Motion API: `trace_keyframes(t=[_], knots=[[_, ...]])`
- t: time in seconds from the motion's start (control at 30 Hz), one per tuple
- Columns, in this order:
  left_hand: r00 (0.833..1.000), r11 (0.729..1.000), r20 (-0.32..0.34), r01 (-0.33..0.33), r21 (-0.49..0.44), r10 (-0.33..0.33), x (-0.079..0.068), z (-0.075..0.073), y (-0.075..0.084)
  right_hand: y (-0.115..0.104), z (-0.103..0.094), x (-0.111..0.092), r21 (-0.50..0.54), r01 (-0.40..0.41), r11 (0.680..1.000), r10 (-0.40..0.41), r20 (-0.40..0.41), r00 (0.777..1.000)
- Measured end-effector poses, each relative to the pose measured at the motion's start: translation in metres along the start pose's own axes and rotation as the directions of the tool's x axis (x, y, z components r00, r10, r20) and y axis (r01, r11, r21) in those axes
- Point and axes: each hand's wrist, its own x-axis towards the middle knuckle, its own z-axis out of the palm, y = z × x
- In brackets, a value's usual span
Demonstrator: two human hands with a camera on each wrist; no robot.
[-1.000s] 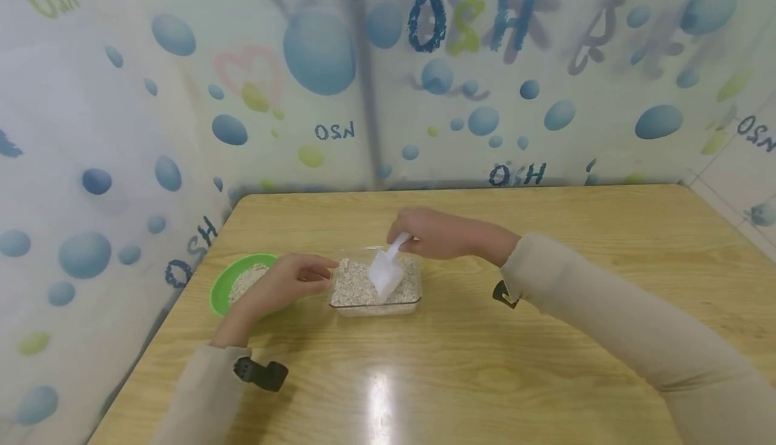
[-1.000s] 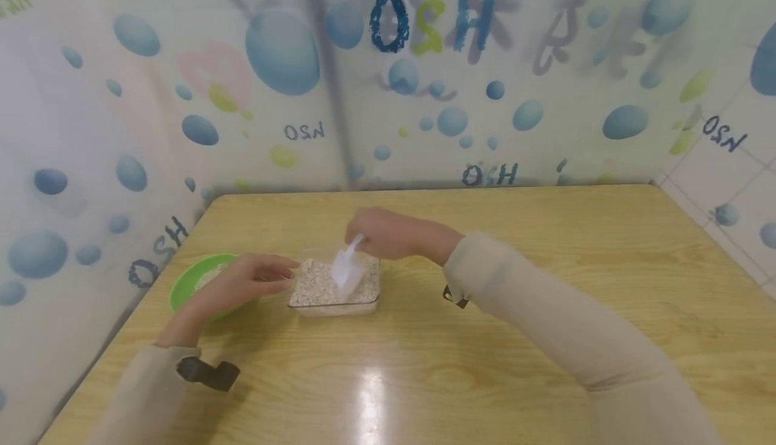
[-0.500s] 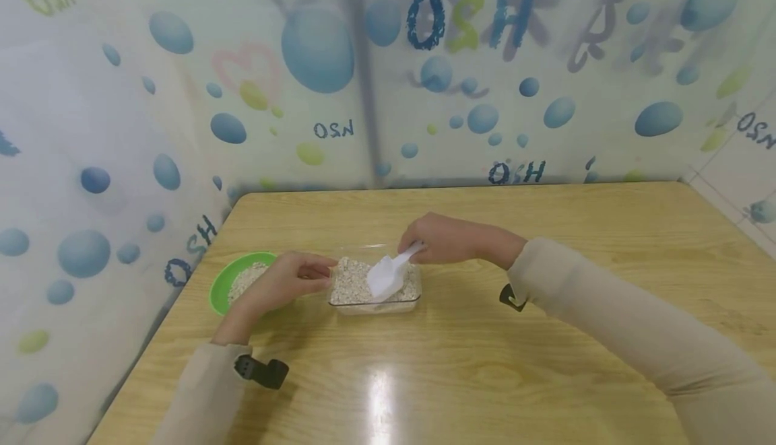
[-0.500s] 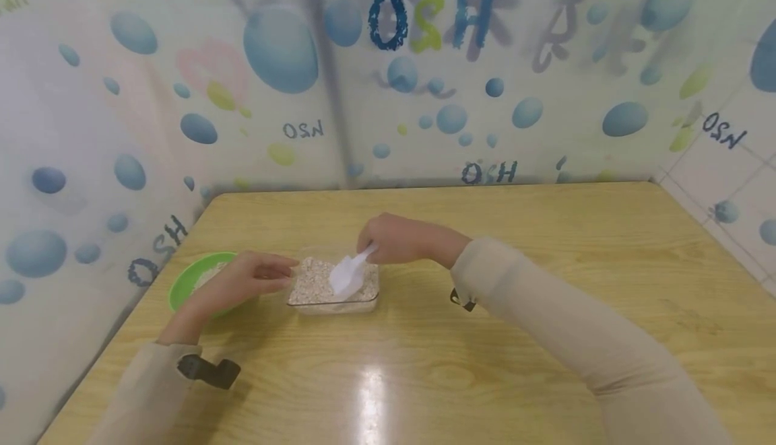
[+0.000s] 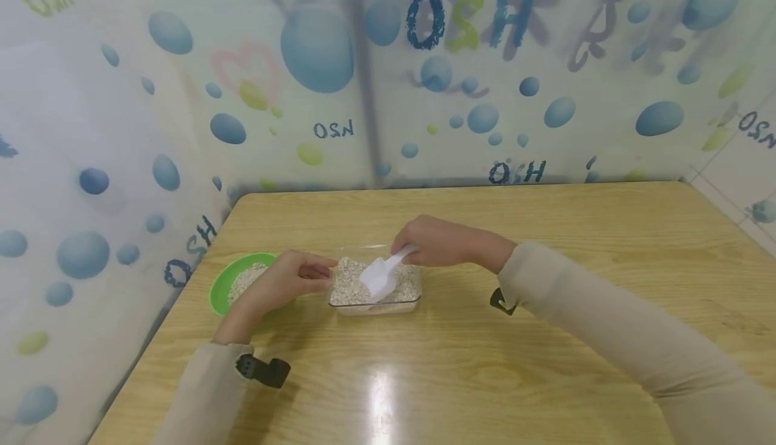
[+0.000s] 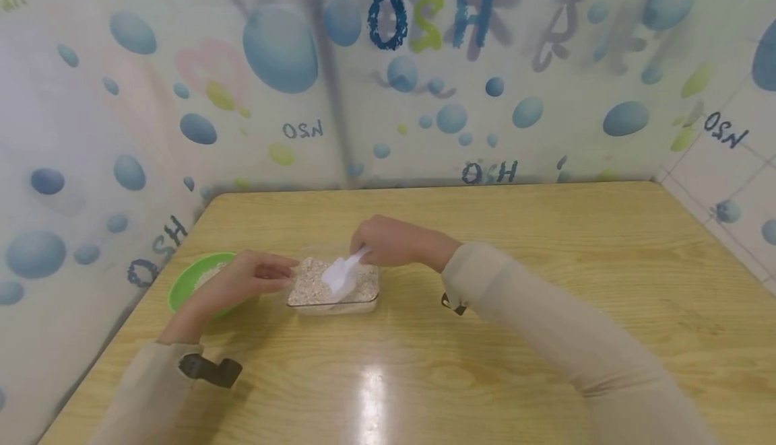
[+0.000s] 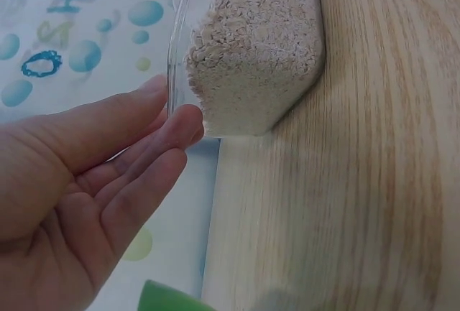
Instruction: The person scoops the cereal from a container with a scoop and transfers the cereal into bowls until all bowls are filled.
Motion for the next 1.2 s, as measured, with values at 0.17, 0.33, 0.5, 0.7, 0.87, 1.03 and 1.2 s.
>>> trace_keyframes(t=[0.17,0.33,0.5,0.7,0.87,1.03,1.2], knots=[[1.000,1.000,-0.007,0.027,0.002,-0.027,-0.001,0.000,-0.001,-0.001,0.001,0.005,-0.004,0.022,1.000,-0.022,-0.013,1.000],[0.999,0.999,-0.009,0.038,0.001,-0.038,0.000,0.000,-0.001,0.000,0.005,0.011,0.022,0.001,1.000,-0.001,-0.011,1.000],[1.000,1.000,-0.007,0.024,-0.007,-0.024,0.000,0.000,0.000,0.000,0.011,0.015,0.040,-0.020,0.999,0.020,0.001,1.000],[1.000,1.000,-0.007,0.006,-0.008,-0.006,0.002,0.000,0.000,0.003,0.017,0.011,0.007,-0.046,0.999,0.046,-0.008,0.999],[1.000,1.000,-0.004,0.004,-0.003,-0.004,0.002,-0.001,0.001,0.003,0.021,0.008,-0.014,-0.060,0.998,0.060,-0.043,0.997],[1.000,1.000,-0.005,0.016,-0.003,-0.016,0.001,-0.002,0.002,0.000,0.021,0.004,-0.027,-0.059,0.998,0.056,-0.078,0.995],[1.000,1.000,-0.005,0.010,-0.009,-0.010,0.000,-0.001,0.002,0.003,0.021,-0.002,-0.023,-0.055,0.998,0.053,-0.110,0.993]])
